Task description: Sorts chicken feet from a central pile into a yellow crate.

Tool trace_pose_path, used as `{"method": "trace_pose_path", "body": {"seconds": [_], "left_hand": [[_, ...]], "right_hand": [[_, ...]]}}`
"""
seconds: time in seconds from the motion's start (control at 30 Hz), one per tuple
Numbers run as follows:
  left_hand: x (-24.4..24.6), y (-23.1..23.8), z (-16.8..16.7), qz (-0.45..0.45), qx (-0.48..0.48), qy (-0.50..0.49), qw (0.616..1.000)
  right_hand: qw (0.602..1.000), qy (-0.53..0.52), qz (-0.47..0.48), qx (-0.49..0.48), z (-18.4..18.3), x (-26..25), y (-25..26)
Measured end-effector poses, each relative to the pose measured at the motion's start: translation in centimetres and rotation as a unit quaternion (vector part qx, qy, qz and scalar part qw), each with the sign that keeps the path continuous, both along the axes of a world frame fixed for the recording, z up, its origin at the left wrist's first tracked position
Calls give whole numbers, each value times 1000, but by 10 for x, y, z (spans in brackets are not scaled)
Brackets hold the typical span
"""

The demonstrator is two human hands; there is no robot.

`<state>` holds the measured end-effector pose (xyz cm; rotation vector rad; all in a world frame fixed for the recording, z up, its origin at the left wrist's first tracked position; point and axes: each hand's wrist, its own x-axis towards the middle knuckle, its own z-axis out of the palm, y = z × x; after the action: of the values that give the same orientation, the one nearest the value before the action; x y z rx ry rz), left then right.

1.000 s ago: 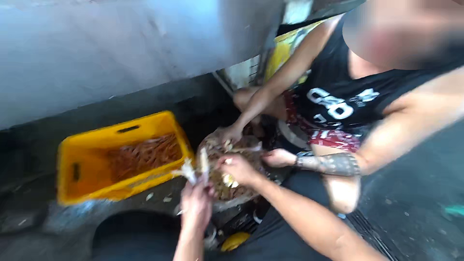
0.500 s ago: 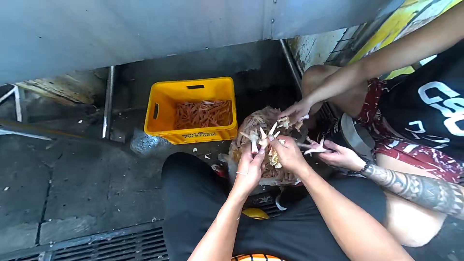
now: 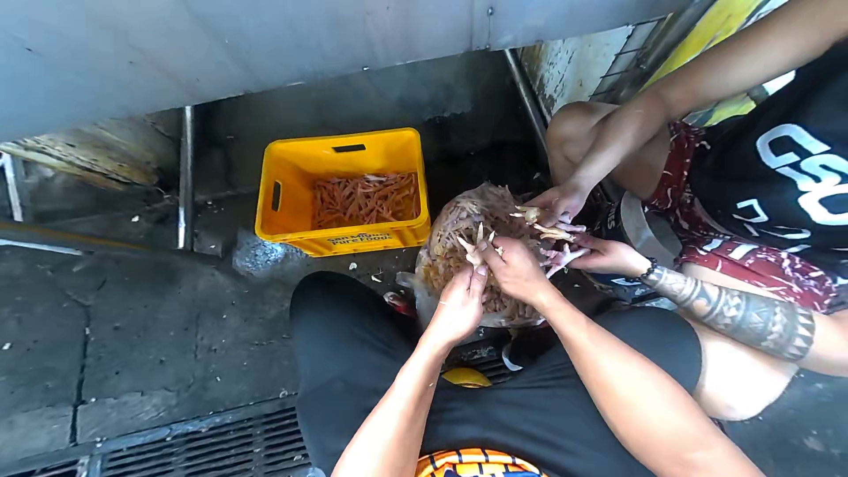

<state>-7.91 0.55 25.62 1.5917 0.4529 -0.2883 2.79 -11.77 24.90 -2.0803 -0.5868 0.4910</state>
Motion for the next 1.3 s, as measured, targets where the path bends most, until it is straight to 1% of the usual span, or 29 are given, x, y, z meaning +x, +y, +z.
{"method": "trace_pose_path", "body": {"seconds": [0.13, 0.23, 0.3, 0.4, 0.5, 0.57, 0.63, 0.67, 0.7, 0.77, 0.83, 0.9, 0.93, 1.0, 1.07, 1.13, 1.2, 1.23, 1.3], "left_hand": [[-14, -1, 15, 60, -152, 36, 986], [-24, 4, 21, 92, -202, 56, 973], [-28, 6, 22, 107, -206, 64, 971], [-35, 6, 18, 120, -180, 74, 973], [-42, 3, 13, 144, -185, 92, 968], [-53, -4, 15, 136, -199, 109, 964], [-78, -17, 22, 74, -198, 116, 970], [-92, -22, 23, 36, -185, 112, 976], [-103, -23, 19, 8, -168, 108, 980], [-103, -11, 8, 15, -113, 99, 989], [-84, 11, -2, 38, 6, 89, 995], [-61, 30, -1, 32, 148, 99, 984], [-49, 33, 4, 29, 197, 103, 975], [-31, 30, 16, 29, 248, 99, 963], [-21, 19, 23, 16, 262, 91, 961], [-18, 10, 23, -7, 252, 64, 966], [-20, 8, 15, 3, 195, 26, 980], [-22, 10, 11, 20, 142, 17, 989], [-26, 12, 5, 66, -4, 22, 998]], "right_hand": [[998, 65, -7, 24, 4, -5, 4], [995, 95, -4, 35, 4, -12, 14], [994, 102, -1, 34, 2, -15, 20], [992, 121, 13, 23, -3, -18, 25], [990, 139, 18, 6, -13, -21, 29], [989, 142, -17, -27, -19, -15, 25], [982, 145, -92, -81, -20, 9, 11], [978, 138, -120, -99, -14, 19, 5], [979, 120, -134, -94, -6, 22, 1], [990, 81, -109, -41, 3, 12, 5], [994, 106, -29, 1, 3, -1, 13], [992, 120, 46, 7, 1, -13, 15], [989, 128, 69, 12, 2, -16, 14], [987, 137, 80, 22, 2, -19, 12], [989, 128, 69, 36, -2, -21, 12], [992, 101, 55, 56, -4, -21, 12], [993, 80, 58, 71, -4, -19, 11], [992, 81, 67, 74, -4, -17, 10], [989, 95, 85, 75, -10, -12, 9]]}}
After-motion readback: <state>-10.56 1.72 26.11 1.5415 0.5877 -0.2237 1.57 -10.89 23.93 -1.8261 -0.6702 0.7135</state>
